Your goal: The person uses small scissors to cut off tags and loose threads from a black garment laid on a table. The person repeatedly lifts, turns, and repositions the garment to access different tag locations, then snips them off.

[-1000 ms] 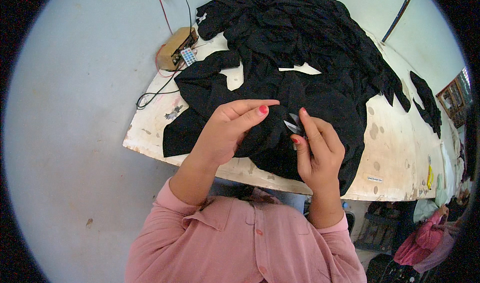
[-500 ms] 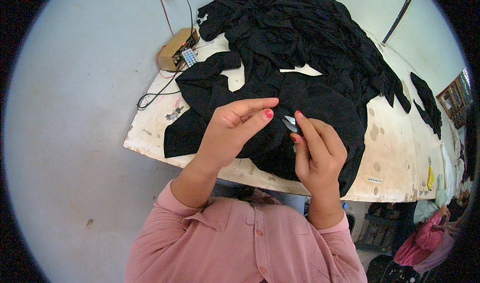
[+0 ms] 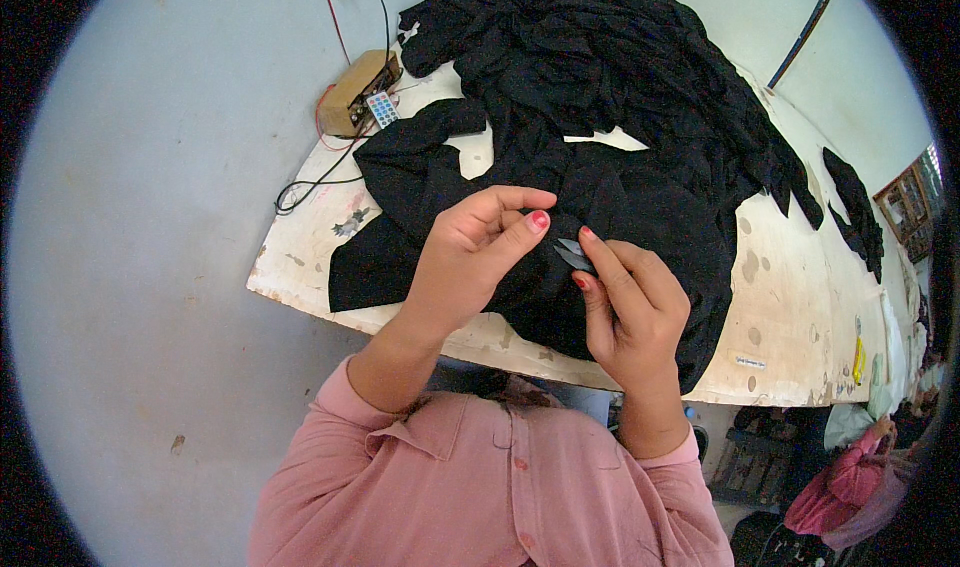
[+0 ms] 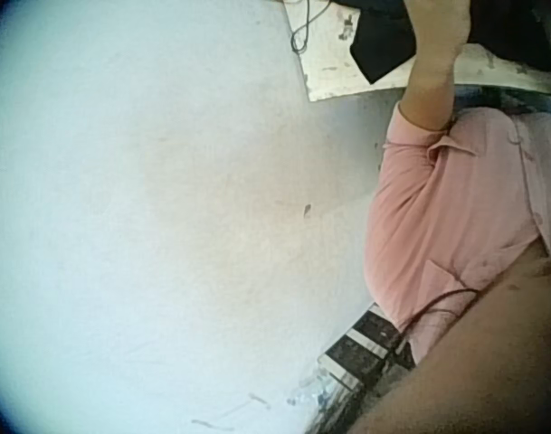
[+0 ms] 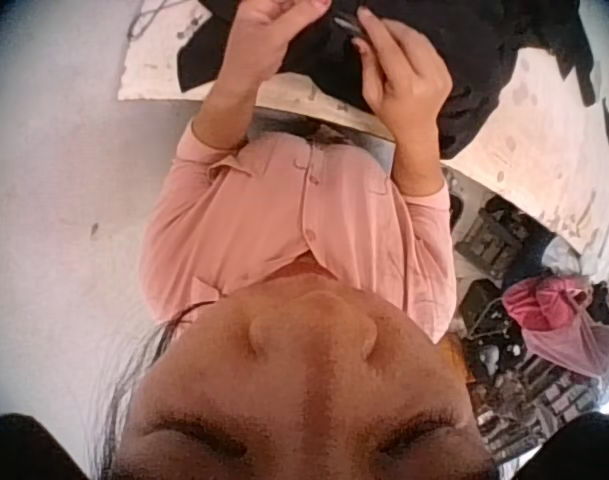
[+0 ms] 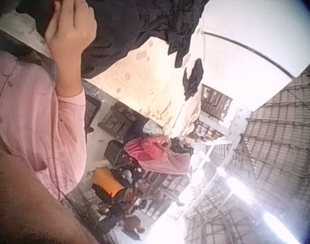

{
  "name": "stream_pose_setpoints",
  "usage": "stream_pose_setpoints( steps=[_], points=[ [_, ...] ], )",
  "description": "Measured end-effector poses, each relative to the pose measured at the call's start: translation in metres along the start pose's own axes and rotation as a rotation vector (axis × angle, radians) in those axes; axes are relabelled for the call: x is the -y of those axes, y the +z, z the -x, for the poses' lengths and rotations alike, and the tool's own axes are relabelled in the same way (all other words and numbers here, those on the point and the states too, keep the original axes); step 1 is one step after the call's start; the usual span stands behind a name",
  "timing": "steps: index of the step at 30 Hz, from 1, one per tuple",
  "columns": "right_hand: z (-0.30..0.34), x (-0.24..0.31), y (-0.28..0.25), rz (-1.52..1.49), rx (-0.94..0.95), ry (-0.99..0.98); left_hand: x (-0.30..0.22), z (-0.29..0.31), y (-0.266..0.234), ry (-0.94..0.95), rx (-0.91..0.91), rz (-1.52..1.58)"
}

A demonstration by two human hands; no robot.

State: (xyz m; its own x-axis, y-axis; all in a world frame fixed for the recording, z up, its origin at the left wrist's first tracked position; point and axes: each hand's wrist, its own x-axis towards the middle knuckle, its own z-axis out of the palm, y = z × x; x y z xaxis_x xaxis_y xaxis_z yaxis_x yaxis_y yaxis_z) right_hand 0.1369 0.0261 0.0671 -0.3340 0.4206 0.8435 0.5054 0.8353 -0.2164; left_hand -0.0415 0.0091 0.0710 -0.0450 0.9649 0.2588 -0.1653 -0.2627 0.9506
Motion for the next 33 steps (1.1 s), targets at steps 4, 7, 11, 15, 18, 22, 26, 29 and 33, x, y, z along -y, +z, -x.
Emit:
stream_pose_setpoints(
  steps=[4,7,11,15,18,22,26,29,33],
  points=[
    [-0.001,0.002,0.002,-0.011,-0.008,0.011,0.002,0.002,0.001,0.000,0.014,0.069],
    [-0.003,0.006,-0.001,0.009,0.022,0.016,0.001,0.002,0.001,-0.050,0.008,0.122],
    [-0.002,0.005,-0.001,-0.008,0.020,0.025,0.000,0.003,0.001,-0.046,0.024,0.127],
    [-0.002,-0.013,-0.004,-0.110,-0.084,0.176,0.002,0.003,0.000,-0.019,0.036,0.034],
    [-0.005,-0.038,0.000,-0.436,-0.016,0.522,0.000,0.005,-0.001,-0.033,0.051,0.016],
    [-0.002,-0.041,0.004,-0.741,0.114,0.765,-0.001,0.010,-0.002,0.028,0.071,0.207],
    [-0.003,-0.030,0.002,-0.334,-0.041,0.465,0.002,0.003,-0.026,0.390,0.262,-0.517],
    [-0.004,-0.016,-0.001,-0.144,-0.141,0.006,0.004,0.001,-0.026,0.325,0.125,-0.690],
    [0.006,0.004,0.002,-0.027,-0.062,-0.279,0.007,0.005,-0.023,0.268,0.112,-0.249]
  ],
)
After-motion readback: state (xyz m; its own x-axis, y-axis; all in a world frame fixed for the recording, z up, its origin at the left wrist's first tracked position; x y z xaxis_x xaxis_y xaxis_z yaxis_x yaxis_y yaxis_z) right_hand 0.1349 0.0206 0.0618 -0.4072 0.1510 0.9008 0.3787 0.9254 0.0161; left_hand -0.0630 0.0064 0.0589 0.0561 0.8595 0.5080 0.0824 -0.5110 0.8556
